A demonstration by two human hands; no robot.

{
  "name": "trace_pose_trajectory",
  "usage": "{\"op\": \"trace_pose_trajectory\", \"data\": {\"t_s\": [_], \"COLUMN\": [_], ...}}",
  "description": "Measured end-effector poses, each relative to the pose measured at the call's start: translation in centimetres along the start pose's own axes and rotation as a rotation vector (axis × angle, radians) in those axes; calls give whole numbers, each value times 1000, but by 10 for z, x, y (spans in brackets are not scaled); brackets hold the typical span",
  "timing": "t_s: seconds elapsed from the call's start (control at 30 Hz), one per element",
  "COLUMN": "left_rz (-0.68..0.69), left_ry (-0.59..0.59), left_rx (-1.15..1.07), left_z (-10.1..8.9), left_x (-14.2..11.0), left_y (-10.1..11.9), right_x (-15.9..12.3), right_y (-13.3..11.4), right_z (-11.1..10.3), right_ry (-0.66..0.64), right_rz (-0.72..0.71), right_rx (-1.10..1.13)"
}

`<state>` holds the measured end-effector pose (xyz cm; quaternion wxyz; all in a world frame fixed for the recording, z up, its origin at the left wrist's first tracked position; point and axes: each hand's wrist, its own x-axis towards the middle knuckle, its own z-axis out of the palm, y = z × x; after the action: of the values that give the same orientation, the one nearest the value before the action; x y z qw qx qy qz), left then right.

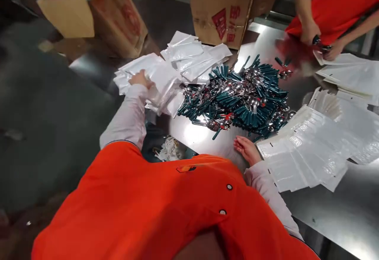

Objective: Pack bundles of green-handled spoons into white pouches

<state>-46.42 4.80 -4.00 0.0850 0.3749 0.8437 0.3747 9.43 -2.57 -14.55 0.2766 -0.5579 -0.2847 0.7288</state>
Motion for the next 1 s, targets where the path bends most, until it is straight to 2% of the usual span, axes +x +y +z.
{"op": "trace_pose_trajectory", "data": {"t_s": [0.03, 0.07, 0.17, 0.2, 0.27, 0.33, 0.4, 0.47, 0.5, 0.57, 0.63, 0.67, 0.7, 0.77, 0.87, 1.0], "left_rz": [1, -1, 18, 13, -45, -128, -122, -6, 79, 237, 323, 334, 313, 286, 138, 29], "left_ry": [33, 11, -196, -226, -187, -162, -137, -115, -118, -152, -336, -462, -540, -642, -819, -900], "left_rx": [-16, -52, -145, -128, -20, 138, 296, 351, 329, 198, 66, 13, -30, -61, -134, -184], "left_z": [6, 16, 41, 45, 48, 49, 55, 69, 78, 98, 118, 128, 136, 148, 153, 149], "left_x": [8, 9, -3, -2, 15, 46, 69, 63, 47, -10, -83, -119, -152, -206, -257, -286], "left_y": [-3, -6, -16, -21, -30, -35, -31, -16, -5, 17, 38, 45, 50, 54, 43, 19], "right_x": [-3, -6, -13, -15, -16, -12, -1, 18, 31, 62, 97, 113, 129, 155, 180, 195], "right_y": [5, 9, 14, 14, 10, -1, -20, -47, -63, -96, -126, -138, -148, -160, -164, -164], "right_z": [3, 7, 15, 15, 12, 3, -6, -10, -9, 0, 16, 26, 37, 54, 68, 68], "right_ry": [14, 31, 80, 96, 136, 203, 284, 329, 318, 235, 62, -26, -103, -224, -314, -356], "right_rz": [22, 40, 34, 10, -42, -127, -279, -488, -592, -791, -936, -984, -1012, -1028, -1034, -1124], "right_rx": [12, 22, -23, -60, -122, -204, -344, -548, -665, -926, -1172, -1287, -1400, -1607, -1779, -1783]}}
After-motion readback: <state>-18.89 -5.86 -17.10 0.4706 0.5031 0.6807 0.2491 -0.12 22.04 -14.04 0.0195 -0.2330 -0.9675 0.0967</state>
